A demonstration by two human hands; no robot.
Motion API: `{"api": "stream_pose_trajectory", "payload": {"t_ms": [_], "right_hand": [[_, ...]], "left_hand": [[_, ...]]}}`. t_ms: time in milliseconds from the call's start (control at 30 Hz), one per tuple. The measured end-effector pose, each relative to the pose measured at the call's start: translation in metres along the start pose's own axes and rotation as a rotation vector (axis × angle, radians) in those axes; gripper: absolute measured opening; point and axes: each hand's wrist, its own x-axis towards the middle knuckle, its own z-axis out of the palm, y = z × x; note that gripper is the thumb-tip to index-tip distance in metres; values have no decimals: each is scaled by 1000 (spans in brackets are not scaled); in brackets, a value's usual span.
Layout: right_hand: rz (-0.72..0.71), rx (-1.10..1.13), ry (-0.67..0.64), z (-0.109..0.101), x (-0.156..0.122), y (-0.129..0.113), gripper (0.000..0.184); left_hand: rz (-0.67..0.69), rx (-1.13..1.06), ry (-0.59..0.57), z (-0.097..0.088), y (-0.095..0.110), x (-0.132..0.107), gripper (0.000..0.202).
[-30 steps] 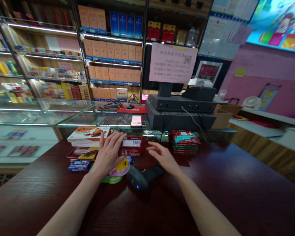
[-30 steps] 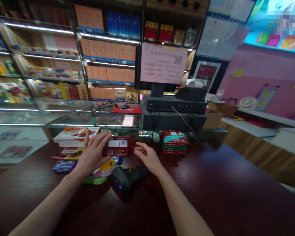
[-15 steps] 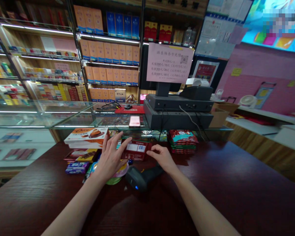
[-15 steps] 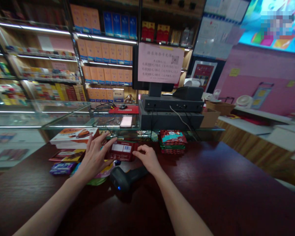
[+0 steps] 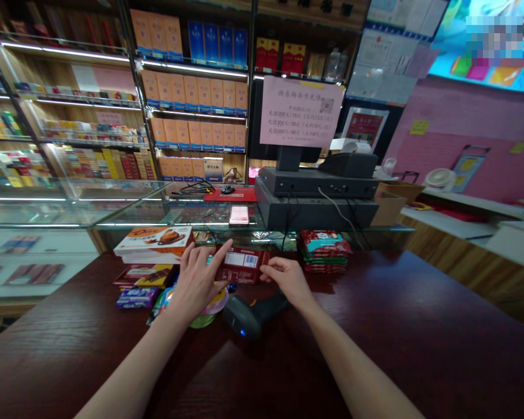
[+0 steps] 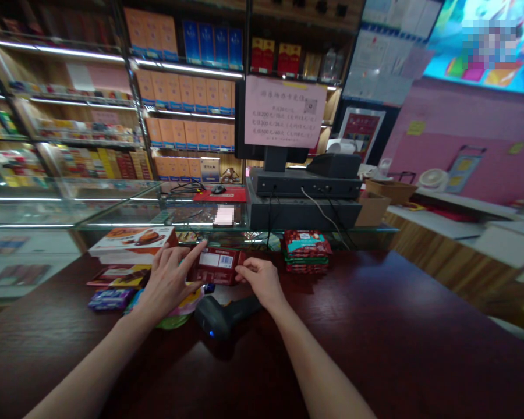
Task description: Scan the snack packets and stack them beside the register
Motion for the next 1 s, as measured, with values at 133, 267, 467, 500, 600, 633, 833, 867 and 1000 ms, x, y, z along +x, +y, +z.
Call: {"api": "stream_pose_trajectory", "payload": {"t_ms": [133, 267, 467, 500, 600, 633, 833, 867, 1000], "right_hand": [[10, -28, 37, -2, 1, 0, 22], [3, -45, 78, -5, 4, 4, 24], [21, -100, 67, -8, 2, -4, 27], [24, -109, 33, -9, 1, -9, 31], [31, -156, -20, -14, -3, -20, 40], [25, -187, -22, -16, -3, -23, 42], [6, -251, 45, -21, 3, -20, 54], [13, -242, 58, -20, 3, -19, 54], [34, -97, 50, -21, 1, -16, 48]], "left_hand": [[30, -32, 10, 2, 0, 0, 78], [52, -35, 55, 0, -1, 2, 56], [76, -33, 148, -7, -5, 3, 42], [80, -24, 160, -7, -5, 3, 40], [101, -5, 179, -9, -5, 3, 41], [112, -5, 182, -9, -5, 3, 42], [180, -68, 230, -11, 0, 4, 41], [189, -81, 240, -12, 1, 4, 40], [221, -122, 260, -13, 3, 4, 34]]}}
